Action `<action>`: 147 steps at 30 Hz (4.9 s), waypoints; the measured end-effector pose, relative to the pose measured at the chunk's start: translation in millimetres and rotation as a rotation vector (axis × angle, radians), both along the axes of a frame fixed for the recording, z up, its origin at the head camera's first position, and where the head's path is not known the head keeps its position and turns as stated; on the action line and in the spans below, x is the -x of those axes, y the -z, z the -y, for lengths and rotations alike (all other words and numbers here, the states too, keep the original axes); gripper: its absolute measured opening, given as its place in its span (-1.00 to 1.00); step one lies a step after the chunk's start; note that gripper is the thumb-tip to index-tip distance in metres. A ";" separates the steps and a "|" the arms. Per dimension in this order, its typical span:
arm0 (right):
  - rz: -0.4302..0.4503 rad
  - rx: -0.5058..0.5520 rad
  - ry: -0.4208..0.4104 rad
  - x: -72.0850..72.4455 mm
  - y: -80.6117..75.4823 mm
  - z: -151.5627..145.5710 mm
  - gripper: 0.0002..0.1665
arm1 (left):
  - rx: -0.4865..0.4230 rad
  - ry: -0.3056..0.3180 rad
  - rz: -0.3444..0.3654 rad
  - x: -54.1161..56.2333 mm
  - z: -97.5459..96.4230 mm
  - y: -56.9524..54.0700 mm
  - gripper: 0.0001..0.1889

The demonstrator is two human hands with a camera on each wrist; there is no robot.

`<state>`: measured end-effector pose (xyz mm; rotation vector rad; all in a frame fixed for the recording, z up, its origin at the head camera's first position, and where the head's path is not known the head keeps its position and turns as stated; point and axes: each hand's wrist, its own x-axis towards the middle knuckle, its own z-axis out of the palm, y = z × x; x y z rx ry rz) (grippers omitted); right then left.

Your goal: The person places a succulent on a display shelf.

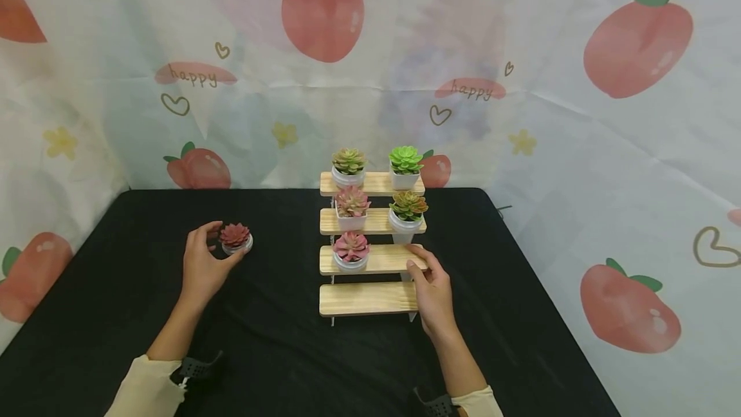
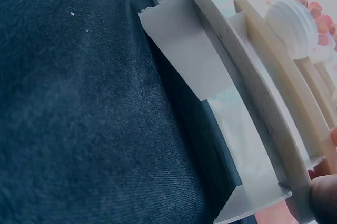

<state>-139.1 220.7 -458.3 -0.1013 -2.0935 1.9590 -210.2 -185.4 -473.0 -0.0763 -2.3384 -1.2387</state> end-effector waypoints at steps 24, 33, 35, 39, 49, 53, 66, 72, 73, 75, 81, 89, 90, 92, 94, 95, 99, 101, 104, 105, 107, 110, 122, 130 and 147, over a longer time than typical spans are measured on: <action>0.000 -0.014 0.003 -1.2 -1.7 1.2 -0.61 | -0.079 -0.008 0.181 15.6 0.4 6.3 -0.08; 0.005 -0.007 0.000 -0.7 -0.7 2.5 -0.62 | -0.083 -0.020 0.277 17.2 -1.3 7.3 -0.04; 0.007 -0.006 -0.004 -0.9 -0.5 3.0 -0.61 | -0.081 -0.027 0.282 17.4 -1.4 8.0 -0.05; 0.000 -0.007 -0.010 -0.7 -0.5 3.7 -0.61 | -0.082 -0.032 0.296 16.6 -1.1 9.9 -0.07; -0.002 -0.006 -0.004 -0.8 -0.6 2.5 -0.62 | -0.061 -0.053 0.304 18.6 -1.9 14.7 -0.16; -0.006 0.001 -0.005 -1.2 -0.9 1.4 -0.61 | -0.052 -0.052 0.301 19.9 -2.4 16.7 -0.17; 0.002 -0.001 0.003 -0.4 0.4 0.7 -0.61 | -0.023 -0.057 0.282 19.4 -3.5 18.2 -0.23; -0.003 0.000 0.005 0.6 -0.2 0.2 -0.61 | -0.030 -0.052 0.294 20.2 -4.0 18.0 -0.23; -0.003 -0.001 0.004 0.7 -0.4 0.2 -0.61 | -0.031 -0.050 0.295 19.9 -4.0 17.7 -0.23; -0.002 -0.001 0.005 0.9 -0.4 0.1 -0.61 | -0.031 -0.046 0.296 19.0 -4.1 16.7 -0.24; 0.004 -0.011 0.004 0.7 -0.5 0.3 -0.60 | -0.030 -0.031 0.272 14.0 -4.8 12.7 -0.26; 0.017 -0.014 0.012 -0.3 -0.5 0.4 -0.61 | -0.006 0.006 0.251 4.9 -8.3 6.2 -0.26; 0.016 -0.014 0.012 -0.4 -0.5 0.4 -0.61 | -0.002 0.009 0.252 3.3 -9.0 4.9 -0.26; 0.016 -0.014 0.012 -0.3 -0.5 0.5 -0.61 | 0.003 0.020 0.255 0.7 -10.2 2.9 -0.26; 0.014 -0.014 0.012 -0.2 -0.5 0.7 -0.61 | 0.004 0.035 0.255 -1.5 -11.0 1.1 -0.25; 0.012 -0.016 0.011 -0.3 -0.7 0.9 -0.61 | 0.007 0.042 0.254 -2.5 -11.6 0.3 -0.25; 0.011 -0.015 0.009 -0.2 -0.8 0.9 -0.61 | 0.016 0.067 0.236 -4.5 -12.7 -0.2 -0.25; 0.013 -0.012 0.009 0.0 -0.5 1.1 -0.61 | 0.024 0.082 0.228 -5.8 -13.4 0.7 -0.25; 0.017 -0.009 0.011 0.3 -0.2 1.3 -0.61 | 0.029 0.108 0.221 -8.4 -15.0 2.5 -0.25; 0.018 -0.008 0.013 0.4 -0.1 1.2 -0.61 | 0.026 0.116 0.217 -9.3 -16.1 3.2 -0.26; 0.018 -0.010 0.015 0.4 -0.6 1.1 -0.61 | 0.028 0.131 0.214 -10.8 -18.9 3.5 -0.26; 0.010 -0.002 0.012 0.5 -0.9 1.0 -0.61 | 0.035 0.148 0.199 -13.1 -23.3 3.2 -0.26; 0.009 0.009 -0.009 -2.3 -5.3 0.5 -0.61 | 0.047 0.199 0.213 -23.2 -33.5 2.5 -0.26; 0.020 0.006 -0.003 -1.3 -5.0 0.5 -0.60 | 0.035 0.233 0.221 -28.9 -40.5 -0.8 -0.27; 0.009 0.002 -0.009 -0.4 -2.8 0.1 -0.60 | 0.059 0.278 0.191 -44.6 -50.1 -14.1 -0.25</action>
